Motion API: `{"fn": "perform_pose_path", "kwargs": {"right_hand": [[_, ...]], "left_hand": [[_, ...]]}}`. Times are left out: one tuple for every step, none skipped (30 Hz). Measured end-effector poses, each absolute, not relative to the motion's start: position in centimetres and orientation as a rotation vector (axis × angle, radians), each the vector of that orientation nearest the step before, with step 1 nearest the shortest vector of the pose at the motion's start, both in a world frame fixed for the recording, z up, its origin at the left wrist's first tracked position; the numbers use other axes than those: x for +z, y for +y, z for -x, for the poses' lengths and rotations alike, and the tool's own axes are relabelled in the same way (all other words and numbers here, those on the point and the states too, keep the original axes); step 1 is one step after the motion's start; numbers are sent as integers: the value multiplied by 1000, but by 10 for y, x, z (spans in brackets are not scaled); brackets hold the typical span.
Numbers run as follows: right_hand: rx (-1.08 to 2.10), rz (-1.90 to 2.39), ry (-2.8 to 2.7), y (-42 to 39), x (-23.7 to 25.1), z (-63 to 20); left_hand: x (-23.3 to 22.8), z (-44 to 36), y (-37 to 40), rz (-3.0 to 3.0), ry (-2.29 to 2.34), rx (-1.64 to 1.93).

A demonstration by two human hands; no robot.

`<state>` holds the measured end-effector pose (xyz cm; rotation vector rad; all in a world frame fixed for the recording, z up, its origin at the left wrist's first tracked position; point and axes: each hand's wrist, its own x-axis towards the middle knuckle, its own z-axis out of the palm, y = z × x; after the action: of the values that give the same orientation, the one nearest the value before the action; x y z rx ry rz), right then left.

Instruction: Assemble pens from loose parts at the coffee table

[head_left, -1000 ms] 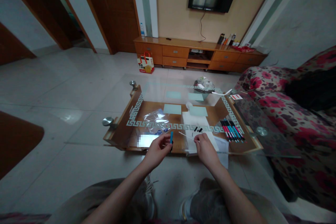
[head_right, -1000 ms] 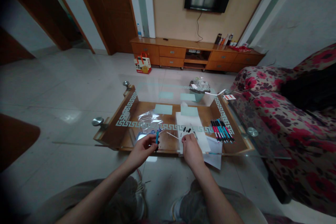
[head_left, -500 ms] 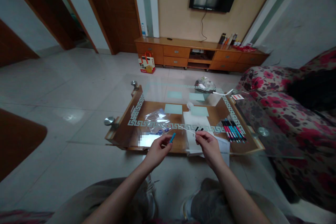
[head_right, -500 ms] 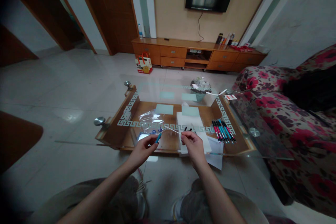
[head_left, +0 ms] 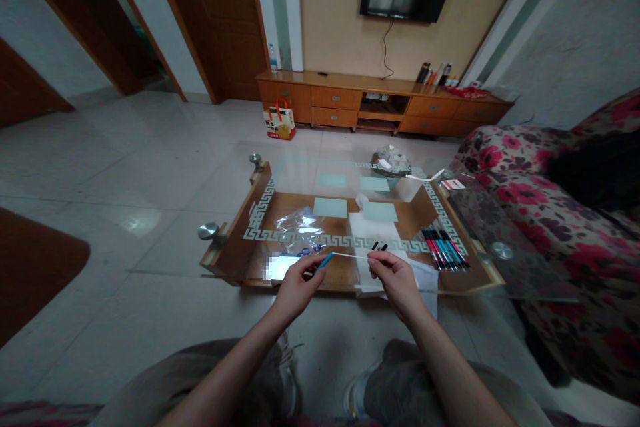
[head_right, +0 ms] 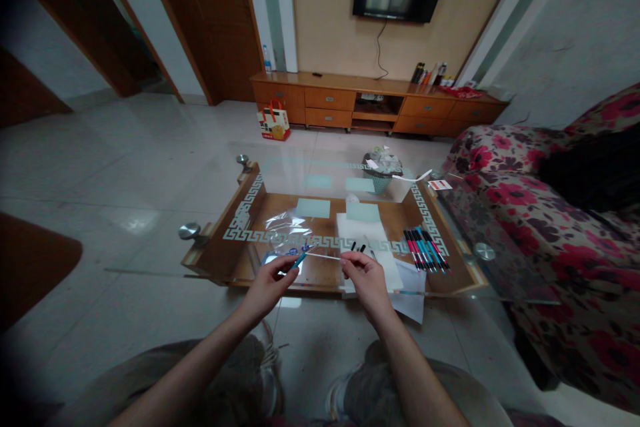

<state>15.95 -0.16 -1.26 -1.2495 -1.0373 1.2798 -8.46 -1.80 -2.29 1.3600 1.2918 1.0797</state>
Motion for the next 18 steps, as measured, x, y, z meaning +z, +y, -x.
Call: {"fn": "perform_pose_path", "kwargs": {"right_hand": [[1278,1258,-1051,-2,-13,-159],[1275,1264,-1060,-2,-13,-159],[1272,1266,-1063,-2,-12,-159],[1270,1265,-1057,-2,-12,-159],[1275,1261,-1042,-2,-12,-159],[1284,1252,-1020,-3,-11,-159],[1299,1240,-993,-3,-10,-158],[1319,1224,-965,-3,-9,-158],[1340,1209,-940,-4,-9,-157],[1358,1196,-923,-4,-8,-156],[1374,1188,-918,-4,-8,-155],[1385,1184,-924,-5,-8,-155],[1393,1184,-939,-5,-8,-154],[1403,1187,-961,-5,-9,-154],[1415,1191,-985,-6,-10,-153],[1427,1196,-1009,-6,-11,-153],[1435,1205,-1029,-6,-12,-153],[1437,1218,-1048,-6,-12,-153]], "left_hand": [[-22,85,-18,-1359,1294,1078],[-21,84,-18,-1361,1299,1078],[-21,85,-18,-1370,1303,1079],[-20,85,-18,-1388,1307,1082],[-18,85,-18,-1419,1307,1081],[-17,85,-18,-1460,1304,1072],[-15,86,-19,-1508,1299,1055],[-13,86,-19,-1556,1290,1029],[-11,85,-20,-1596,1278,995],[-9,85,-21,-1625,1261,961],[-8,84,-22,-1644,1238,933],[-7,83,-23,-1658,1216,912],[-6,83,-25,-1669,1195,896],[-5,82,-25,-1678,1178,885],[-5,81,-26,-1685,1170,876],[-5,81,-27,-1685,1169,871],[-5,80,-27,-1678,1174,865],[-5,80,-27,-1666,1180,863]]}}
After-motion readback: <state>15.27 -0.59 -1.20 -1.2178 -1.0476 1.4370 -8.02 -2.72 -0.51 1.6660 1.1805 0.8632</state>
